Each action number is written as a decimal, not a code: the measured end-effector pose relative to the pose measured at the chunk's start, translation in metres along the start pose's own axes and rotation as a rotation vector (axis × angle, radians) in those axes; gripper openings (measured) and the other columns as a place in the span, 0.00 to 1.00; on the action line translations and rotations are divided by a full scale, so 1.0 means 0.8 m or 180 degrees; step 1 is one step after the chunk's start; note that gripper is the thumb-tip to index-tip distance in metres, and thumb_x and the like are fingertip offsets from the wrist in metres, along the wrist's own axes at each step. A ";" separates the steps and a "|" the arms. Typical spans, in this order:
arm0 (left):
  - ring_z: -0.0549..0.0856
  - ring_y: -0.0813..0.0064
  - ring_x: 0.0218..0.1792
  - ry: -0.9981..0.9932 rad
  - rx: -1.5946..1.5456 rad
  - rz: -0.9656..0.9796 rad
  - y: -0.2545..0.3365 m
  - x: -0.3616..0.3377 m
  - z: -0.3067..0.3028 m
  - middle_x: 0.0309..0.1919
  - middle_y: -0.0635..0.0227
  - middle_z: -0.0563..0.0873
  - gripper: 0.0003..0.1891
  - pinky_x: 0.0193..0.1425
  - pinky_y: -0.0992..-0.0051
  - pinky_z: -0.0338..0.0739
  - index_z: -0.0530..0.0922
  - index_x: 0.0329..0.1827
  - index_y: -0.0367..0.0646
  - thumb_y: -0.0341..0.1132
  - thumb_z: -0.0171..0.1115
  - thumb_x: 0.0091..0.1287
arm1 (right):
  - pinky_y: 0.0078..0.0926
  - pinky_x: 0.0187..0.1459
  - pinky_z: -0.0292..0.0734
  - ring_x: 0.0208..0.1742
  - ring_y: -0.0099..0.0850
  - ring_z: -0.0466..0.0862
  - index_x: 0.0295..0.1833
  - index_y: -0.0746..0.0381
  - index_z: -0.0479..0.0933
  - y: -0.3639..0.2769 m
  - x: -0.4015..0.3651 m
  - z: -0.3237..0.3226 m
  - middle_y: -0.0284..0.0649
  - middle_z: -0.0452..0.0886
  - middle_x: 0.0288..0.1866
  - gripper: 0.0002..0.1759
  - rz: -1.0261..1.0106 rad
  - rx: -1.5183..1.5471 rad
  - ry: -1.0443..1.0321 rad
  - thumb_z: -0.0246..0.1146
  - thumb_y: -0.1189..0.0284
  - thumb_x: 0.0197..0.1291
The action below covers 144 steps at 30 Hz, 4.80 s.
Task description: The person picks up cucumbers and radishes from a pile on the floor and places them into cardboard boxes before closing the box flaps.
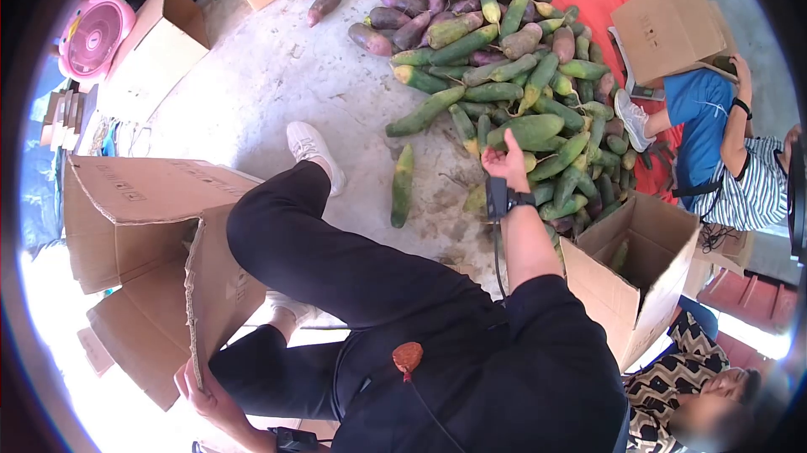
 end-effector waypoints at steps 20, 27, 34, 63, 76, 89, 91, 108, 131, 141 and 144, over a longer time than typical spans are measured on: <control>0.79 0.57 0.41 0.0050 0.0320 -0.0146 0.020 0.004 -0.019 0.36 0.61 0.79 0.16 0.49 0.64 0.73 0.81 0.42 0.41 0.20 0.58 0.50 | 0.22 0.42 0.74 0.47 0.25 0.76 0.57 0.64 0.70 0.204 -0.383 0.296 0.36 0.75 0.49 0.33 -0.3688 -0.3700 -0.3726 0.73 0.80 0.42; 0.79 0.58 0.42 0.0093 0.0555 -0.0065 0.028 0.007 -0.027 0.36 0.62 0.79 0.17 0.50 0.62 0.73 0.81 0.41 0.43 0.20 0.58 0.46 | 0.38 0.47 0.71 0.46 0.42 0.75 0.50 0.59 0.76 0.306 -0.556 0.355 0.40 0.76 0.43 0.32 -0.5328 -0.2998 -0.5324 0.75 0.75 0.30; 0.80 0.56 0.36 0.0183 0.0164 0.0407 0.016 0.004 -0.015 0.34 0.57 0.80 0.11 0.42 0.62 0.73 0.81 0.42 0.39 0.22 0.58 0.56 | 0.39 0.48 0.70 0.50 0.40 0.74 0.46 0.56 0.76 0.358 -0.531 0.318 0.38 0.75 0.45 0.23 -0.4610 -0.3082 -0.5249 0.73 0.71 0.40; 0.79 0.66 0.37 -0.0025 0.0149 0.0086 0.006 -0.001 0.000 0.34 0.61 0.77 0.09 0.40 0.72 0.73 0.80 0.46 0.37 0.24 0.57 0.65 | 0.36 0.52 0.76 0.48 0.43 0.82 0.48 0.64 0.78 0.006 -0.035 -0.064 0.49 0.83 0.44 0.21 -0.2556 -0.5902 0.0578 0.66 0.65 0.50; 0.82 0.67 0.33 0.0061 0.0582 0.0022 0.021 0.003 -0.001 0.35 0.63 0.80 0.07 0.35 0.72 0.74 0.81 0.43 0.39 0.25 0.60 0.63 | 0.30 0.36 0.77 0.37 0.30 0.80 0.55 0.65 0.75 0.150 0.074 0.050 0.40 0.81 0.45 0.27 -0.1601 -0.5092 -0.0371 0.67 0.59 0.55; 0.82 0.61 0.35 -0.0124 0.0700 -0.0097 0.020 0.004 -0.006 0.35 0.59 0.81 0.13 0.38 0.69 0.74 0.81 0.46 0.38 0.20 0.60 0.58 | 0.36 0.51 0.75 0.48 0.42 0.82 0.50 0.64 0.77 0.295 0.057 0.106 0.47 0.83 0.43 0.21 -0.1825 -0.5756 -0.0937 0.66 0.66 0.51; 0.80 0.59 0.38 -0.0236 0.0831 -0.0035 0.018 0.002 -0.005 0.37 0.58 0.80 0.15 0.43 0.66 0.74 0.80 0.47 0.37 0.19 0.60 0.56 | 0.37 0.52 0.74 0.50 0.42 0.80 0.51 0.63 0.76 0.303 0.053 0.120 0.47 0.82 0.46 0.21 -0.1856 -0.5819 -0.0870 0.66 0.67 0.51; 0.82 0.65 0.32 0.0146 0.1214 0.0449 0.041 0.027 0.003 0.31 0.63 0.84 0.05 0.36 0.68 0.78 0.84 0.36 0.43 0.32 0.69 0.59 | 0.41 0.56 0.73 0.54 0.49 0.78 0.57 0.64 0.71 0.355 0.095 0.213 0.55 0.78 0.52 0.23 -0.1772 -0.6402 -0.0769 0.61 0.69 0.55; 0.84 0.58 0.34 0.0207 0.0456 0.0246 0.041 0.018 -0.007 0.34 0.57 0.84 0.05 0.36 0.63 0.78 0.85 0.39 0.43 0.31 0.64 0.62 | 0.12 0.22 0.56 0.21 0.12 0.64 0.46 0.64 0.80 0.219 -0.240 0.293 0.28 0.76 0.27 0.17 -0.0432 -0.3115 -0.3223 0.68 0.63 0.57; 0.80 0.57 0.42 -0.0047 0.0242 -0.0252 0.019 0.006 -0.008 0.39 0.58 0.80 0.19 0.49 0.66 0.74 0.81 0.46 0.38 0.16 0.57 0.49 | 0.17 0.26 0.66 0.24 0.17 0.74 0.42 0.65 0.81 0.294 -0.497 0.397 0.32 0.79 0.26 0.12 -0.1499 -0.3496 -0.5177 0.65 0.68 0.58; 0.81 0.57 0.42 -0.0090 0.0152 -0.0197 0.022 0.009 -0.012 0.39 0.58 0.80 0.18 0.48 0.67 0.74 0.81 0.46 0.38 0.16 0.58 0.50 | 0.41 0.38 0.75 0.33 0.46 0.82 0.40 0.61 0.82 0.344 -0.517 0.395 0.46 0.82 0.28 0.14 -0.3774 -0.3808 -0.5276 0.65 0.63 0.55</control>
Point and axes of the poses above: each hand's wrist, its own x-axis towards the middle knuckle, its own z-axis out of the palm, y = z × x, the point moved 3 cm from there along x, towards the middle knuckle
